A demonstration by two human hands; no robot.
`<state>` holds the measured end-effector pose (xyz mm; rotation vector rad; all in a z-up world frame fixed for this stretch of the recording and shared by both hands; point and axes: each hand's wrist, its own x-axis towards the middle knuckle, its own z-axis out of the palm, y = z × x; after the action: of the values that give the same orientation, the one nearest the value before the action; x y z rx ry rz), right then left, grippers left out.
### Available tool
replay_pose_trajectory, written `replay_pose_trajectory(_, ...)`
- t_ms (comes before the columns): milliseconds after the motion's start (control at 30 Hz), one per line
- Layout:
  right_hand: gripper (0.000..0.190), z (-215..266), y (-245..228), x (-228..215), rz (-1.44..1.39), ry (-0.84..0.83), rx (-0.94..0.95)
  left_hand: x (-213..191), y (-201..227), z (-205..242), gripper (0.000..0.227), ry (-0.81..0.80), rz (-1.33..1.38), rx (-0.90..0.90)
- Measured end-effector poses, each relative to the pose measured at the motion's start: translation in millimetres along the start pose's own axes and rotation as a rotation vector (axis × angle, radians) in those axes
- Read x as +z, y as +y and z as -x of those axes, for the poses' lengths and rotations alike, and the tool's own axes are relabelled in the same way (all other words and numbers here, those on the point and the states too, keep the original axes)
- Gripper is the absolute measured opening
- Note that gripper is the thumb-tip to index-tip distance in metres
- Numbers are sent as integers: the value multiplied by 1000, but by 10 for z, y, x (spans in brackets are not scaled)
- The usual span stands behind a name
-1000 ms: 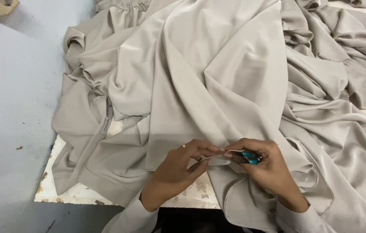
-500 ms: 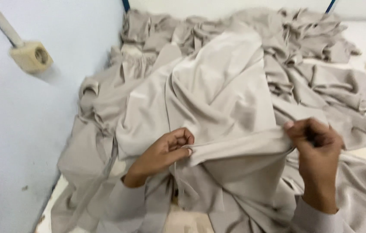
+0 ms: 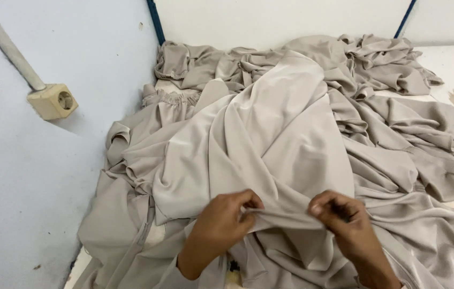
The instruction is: Trimming loose threads from beige fabric garments using thread snips in a sewing factory.
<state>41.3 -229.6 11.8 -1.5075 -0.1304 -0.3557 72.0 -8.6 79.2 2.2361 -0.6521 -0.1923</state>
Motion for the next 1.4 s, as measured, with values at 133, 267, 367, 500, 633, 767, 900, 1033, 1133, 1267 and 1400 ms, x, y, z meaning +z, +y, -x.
replay_pose_trajectory(133, 8, -30, -22, -159, -207, 83, -4, 18, -209, -121, 13, 57, -240, -74)
replay_pose_trajectory(267, 12, -26, -184, -205, -243, 284, -37, -164, -251, -138, 13, 85, -59, -246)
replay_pose_trajectory(367, 9, -78, -212, -195, -89, 441, -39, -249, -283, -138, 14, 38, 301, -185)
replay_pose_trajectory(500, 13, -144, -61, -180, 497, 343, -245, -327, 75, 31, 19, 0, 728, -295)
replay_pose_trajectory(633, 44, -43, -118, 85, 371, -57, -50, 27, 49, 14, 13, -150, 763, -33)
replay_pose_trajectory(767, 19, 42, -12, -11, 118, -41, -49, 47, 258, 14, 19, -296, 319, -143)
replay_pose_trajectory(900, 7, 8, -34, -216, -25, 278, -248, 328, -36, -113, 16, -177, -80, -83)
replay_pose_trajectory(1033, 14, -63, -154, -268, -72, 539, -260, 398, -172, -248, 14, -213, -181, -107)
replay_pose_trajectory(1133, 10, -86, -172, -213, 373, 588, -384, 291, -115, -265, 5, -344, 448, -256)
replay_pose_trajectory(1267, 13, -56, -114, 91, 320, 231, -357, 407, -419, -309, 18, 126, 1199, -89)
replay_pose_trajectory(1400, 20, 28, -22, 483, 239, -110, -437, 215, -388, -244, 16, 408, 1384, 96)
